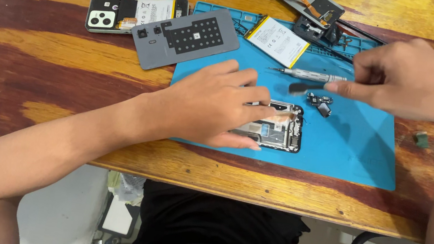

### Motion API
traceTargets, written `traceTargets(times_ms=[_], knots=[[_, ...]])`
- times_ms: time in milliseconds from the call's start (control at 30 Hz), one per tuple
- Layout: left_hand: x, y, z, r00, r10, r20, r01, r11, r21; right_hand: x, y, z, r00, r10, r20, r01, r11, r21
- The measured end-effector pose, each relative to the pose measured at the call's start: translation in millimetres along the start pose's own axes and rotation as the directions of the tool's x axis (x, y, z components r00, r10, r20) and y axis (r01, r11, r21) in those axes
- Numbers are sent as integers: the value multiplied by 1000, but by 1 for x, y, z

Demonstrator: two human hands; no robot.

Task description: The person cleans the interior of a disassembled smartphone using a brush and compressed air. They repeatedly brush the internal frame and components while occasionally spraying compressed air to remove debris.

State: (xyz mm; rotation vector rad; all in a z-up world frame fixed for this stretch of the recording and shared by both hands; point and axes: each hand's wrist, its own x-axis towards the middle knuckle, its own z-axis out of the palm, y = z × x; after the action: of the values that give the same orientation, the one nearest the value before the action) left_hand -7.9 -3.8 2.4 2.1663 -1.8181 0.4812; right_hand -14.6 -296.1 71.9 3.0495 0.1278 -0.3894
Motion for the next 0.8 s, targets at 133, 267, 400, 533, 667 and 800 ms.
traceTargets(times_ms=[133,267,400,533,667,800], knots=[[0,-4,1,1000,3,-19,-2,1000,13,1,4,-1,986,-74,-150,88,992,90],[0,-7,0,999,-29,-38,25,996,-81,0,-1,3,965,-238,-111,260,918,298],[0,-12,-4,995,-90,41,93,993,-73,-3,-15,8,885,-463,51,401,813,423],[-3,-19,-8,995,-87,52,93,988,-126,-8,-30,12,847,-498,188,376,810,450],[-3,-23,-11,989,-82,127,100,985,-142,-13,-42,9,880,-339,332,246,924,291],[-4,-24,-17,997,-51,58,60,985,-162,-20,-52,3,876,-374,305,291,913,284]])
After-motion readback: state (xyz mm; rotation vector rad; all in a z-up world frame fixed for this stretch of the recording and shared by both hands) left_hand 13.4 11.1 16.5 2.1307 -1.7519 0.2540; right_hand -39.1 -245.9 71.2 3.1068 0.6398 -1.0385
